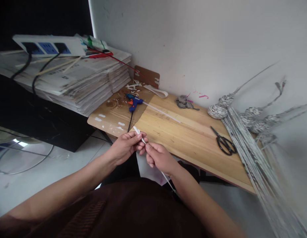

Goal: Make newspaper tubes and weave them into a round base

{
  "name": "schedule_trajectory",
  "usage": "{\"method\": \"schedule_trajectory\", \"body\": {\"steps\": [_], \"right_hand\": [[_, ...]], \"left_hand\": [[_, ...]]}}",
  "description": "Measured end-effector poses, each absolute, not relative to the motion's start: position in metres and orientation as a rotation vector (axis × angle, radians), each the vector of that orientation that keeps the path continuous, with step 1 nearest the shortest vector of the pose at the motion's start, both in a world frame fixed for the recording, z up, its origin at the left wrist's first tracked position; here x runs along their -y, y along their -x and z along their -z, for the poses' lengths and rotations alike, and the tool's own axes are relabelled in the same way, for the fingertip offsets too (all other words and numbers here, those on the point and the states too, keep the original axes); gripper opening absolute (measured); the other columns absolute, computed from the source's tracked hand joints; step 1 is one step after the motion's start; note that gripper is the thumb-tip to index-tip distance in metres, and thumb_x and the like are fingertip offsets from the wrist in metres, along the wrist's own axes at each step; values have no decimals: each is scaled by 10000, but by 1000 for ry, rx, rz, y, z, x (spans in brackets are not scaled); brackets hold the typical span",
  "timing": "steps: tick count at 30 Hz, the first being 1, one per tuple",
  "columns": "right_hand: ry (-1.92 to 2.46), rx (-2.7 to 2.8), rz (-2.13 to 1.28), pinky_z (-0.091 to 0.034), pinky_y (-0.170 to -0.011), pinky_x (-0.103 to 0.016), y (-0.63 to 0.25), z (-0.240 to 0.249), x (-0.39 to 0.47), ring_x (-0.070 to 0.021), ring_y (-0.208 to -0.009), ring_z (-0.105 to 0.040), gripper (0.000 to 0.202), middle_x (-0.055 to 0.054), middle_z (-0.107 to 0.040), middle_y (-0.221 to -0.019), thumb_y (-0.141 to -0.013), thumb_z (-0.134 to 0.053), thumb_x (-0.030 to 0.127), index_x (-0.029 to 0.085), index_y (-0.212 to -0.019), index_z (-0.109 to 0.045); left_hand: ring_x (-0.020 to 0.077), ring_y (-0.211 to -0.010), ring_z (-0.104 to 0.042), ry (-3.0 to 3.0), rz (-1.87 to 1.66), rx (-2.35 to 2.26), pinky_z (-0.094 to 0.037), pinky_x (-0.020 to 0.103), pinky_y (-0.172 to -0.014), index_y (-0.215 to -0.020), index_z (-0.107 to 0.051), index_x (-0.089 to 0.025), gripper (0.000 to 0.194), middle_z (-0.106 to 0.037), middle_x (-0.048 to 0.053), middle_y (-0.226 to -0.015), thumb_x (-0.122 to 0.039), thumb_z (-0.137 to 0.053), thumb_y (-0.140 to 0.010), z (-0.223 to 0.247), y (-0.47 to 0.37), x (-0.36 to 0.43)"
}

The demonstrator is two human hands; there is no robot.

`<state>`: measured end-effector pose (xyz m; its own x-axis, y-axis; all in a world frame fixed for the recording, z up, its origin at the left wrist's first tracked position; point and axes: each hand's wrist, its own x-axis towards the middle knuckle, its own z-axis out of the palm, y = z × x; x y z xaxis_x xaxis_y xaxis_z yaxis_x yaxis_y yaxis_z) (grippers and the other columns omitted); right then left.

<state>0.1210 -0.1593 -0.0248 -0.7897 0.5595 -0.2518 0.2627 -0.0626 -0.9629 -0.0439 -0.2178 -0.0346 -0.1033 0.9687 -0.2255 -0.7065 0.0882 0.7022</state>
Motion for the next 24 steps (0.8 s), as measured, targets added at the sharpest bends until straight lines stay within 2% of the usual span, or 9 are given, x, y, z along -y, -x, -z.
{"method": "schedule_trajectory", "body": {"steps": [2, 5, 7, 10, 12, 15, 18, 21, 24], "right_hand": [[886, 1862, -2141, -330, -464, -258, -121, 27, 157, -104, -434, -302, 416, 78, -341, -505, -974, -393, 555, 192, -878, -572], [941, 1999, -1829, -353, -517, -254, -121, 26, 157, -107, -516, -409, 361, 33, -477, -600, -937, -521, 533, 187, -885, -607], [949, 2022, -1719, -356, -534, -254, -120, 26, 158, -108, -536, -430, 346, 26, -499, -614, -934, -539, 523, 191, -869, -612], [891, 1822, -2105, -334, -479, -259, -118, 27, 158, -102, -427, -317, 399, 83, -338, -485, -973, -414, 551, 205, -837, -558], [880, 1793, -2196, -331, -470, -261, -118, 27, 158, -102, -414, -304, 409, 89, -321, -479, -979, -385, 558, 207, -841, -541], [914, 2113, -1660, -395, -588, -276, -118, 23, 160, -129, -592, -489, 327, 7, -549, -674, -969, -477, 506, 200, -934, -588], [889, 2301, -1278, -412, -675, -288, -117, 19, 165, -148, -721, -546, 269, -24, -613, -806, -991, -463, 448, 213, -953, -589], [922, 2229, -1546, -388, -562, -262, -115, 21, 165, -115, -543, -468, 346, 31, -511, -616, -1018, -375, 476, 204, -891, -548], [905, 2067, -1810, -359, -494, -240, -114, 28, 161, -92, -457, -414, 374, 62, -459, -538, -1011, -387, 503, 188, -887, -546]], "left_hand": [[78, -609, -641, -414, -1475, -814, -548, 173, -576, -887, -705, -87, 180, -731, 82, -832, -222, -775, -791, 35, 44, 217], [81, -615, -646, -407, -1481, -828, -551, 174, -585, -882, -703, -88, 172, -729, 78, -817, -226, -766, -801, 35, 45, 216], [78, -611, -645, -409, -1481, -825, -548, 168, -581, -883, -705, -88, 176, -727, 72, -809, -229, -768, -800, 36, 45, 216], [74, -621, -650, -414, -1481, -804, -548, 157, -589, -892, -714, -87, 184, -728, 68, -810, -225, -778, -789, 36, 45, 217], [77, -620, -653, -410, -1488, -800, -551, 159, -589, -893, -717, -87, 179, -729, 68, -807, -220, -776, -790, 36, 46, 216], [75, -608, -650, -388, -1505, -825, -550, 157, -584, -880, -716, -83, 149, -729, 71, -792, -202, -761, -802, 37, 46, 216], [73, -604, -648, -382, -1514, -849, -547, 158, -585, -869, -717, -79, 135, -728, 73, -787, -192, -756, -805, 38, 46, 216], [78, -591, -640, -386, -1507, -845, -547, 179, -579, -874, -720, -85, 135, -732, 72, -794, -199, -751, -809, 39, 47, 217], [76, -595, -637, -386, -1496, -830, -541, 179, -574, -882, -724, -87, 145, -737, 73, -805, -205, -757, -804, 39, 48, 217]]}}
